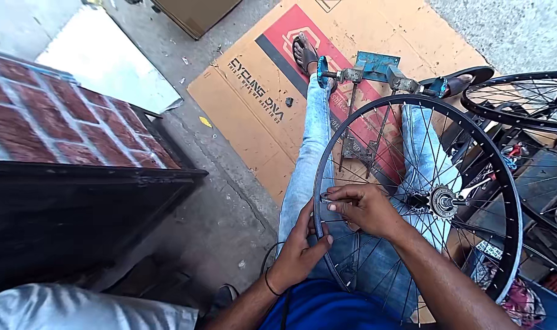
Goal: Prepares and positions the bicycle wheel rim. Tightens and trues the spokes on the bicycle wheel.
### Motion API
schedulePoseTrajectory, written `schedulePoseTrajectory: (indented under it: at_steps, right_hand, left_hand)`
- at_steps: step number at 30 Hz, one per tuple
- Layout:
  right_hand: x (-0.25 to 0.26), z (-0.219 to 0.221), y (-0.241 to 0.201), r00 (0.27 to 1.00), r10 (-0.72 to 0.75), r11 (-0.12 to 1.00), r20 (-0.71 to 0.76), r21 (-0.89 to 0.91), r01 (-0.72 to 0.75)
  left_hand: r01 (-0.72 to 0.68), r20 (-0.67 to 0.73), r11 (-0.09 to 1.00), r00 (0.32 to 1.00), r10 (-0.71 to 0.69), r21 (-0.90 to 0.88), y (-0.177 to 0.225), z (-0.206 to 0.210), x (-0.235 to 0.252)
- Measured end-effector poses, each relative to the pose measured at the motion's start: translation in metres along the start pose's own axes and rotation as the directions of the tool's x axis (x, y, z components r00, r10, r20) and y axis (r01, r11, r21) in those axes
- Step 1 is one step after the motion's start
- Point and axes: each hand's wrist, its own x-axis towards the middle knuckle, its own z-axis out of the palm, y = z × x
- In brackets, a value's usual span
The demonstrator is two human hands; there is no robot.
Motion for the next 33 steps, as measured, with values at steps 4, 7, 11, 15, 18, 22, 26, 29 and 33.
schedulePoseTrajectory:
  at_steps: [4, 7, 11, 15, 18, 22, 26, 29, 33]
  right_hand:
    - [0.003, 0.011, -0.001, 0.988, 0.123, 0.992, -0.097, 0.040, -0.119]
    - [0.003, 0.020, -0.006, 0.972, 0.118, 0.957, -0.202, -0.239, -0.165]
    - [0.005, 0.030, -0.014, 0.981, 0.110, 0.725, -0.158, -0.663, -0.188]
    - [0.006, 0.025, -0.018, 0.979, 0.191, 0.782, -0.064, -0.593, -0.191]
    - [0.002, 0.011, -0.017, 0.974, 0.224, 0.896, 0.015, -0.397, -0.200]
    - [-0.004, -0.003, -0.013, 0.967, 0.243, 0.969, 0.079, -0.058, -0.239]
    - [-0.004, -0.001, -0.005, 0.977, 0.193, 0.981, 0.092, 0.008, -0.194]
    - [-0.002, 0.003, -0.003, 0.990, 0.132, 0.991, 0.048, -0.037, -0.131]
    - [0.001, 0.004, -0.005, 0.997, -0.081, 0.922, -0.014, -0.381, 0.070]
  left_hand:
    - [0.033, -0.010, 0.999, 0.999, -0.033, 0.012, -0.001, 0.000, -0.002]
    - [0.018, 0.007, 1.000, 1.000, -0.018, 0.020, 0.001, 0.001, -0.002]
    - [0.011, 0.023, 0.999, 1.000, -0.012, 0.032, 0.002, 0.000, -0.003]
    - [0.008, 0.036, 1.000, 0.999, -0.008, 0.023, 0.000, -0.001, -0.007]
    - [-0.030, 0.047, 0.999, 0.998, 0.030, 0.016, 0.005, 0.003, -0.009]
    - [-0.028, 0.037, 1.000, 0.999, 0.028, 0.012, 0.007, 0.007, -0.007]
    - [-0.004, 0.037, 1.000, 0.999, 0.003, 0.009, 0.003, 0.004, -0.008]
    - [-0.037, 0.034, 0.998, 0.999, 0.035, 0.047, 0.002, -0.001, -0.008]
    - [-0.086, -0.078, 0.983, 0.992, 0.099, 0.163, 0.014, -0.015, 0.016]
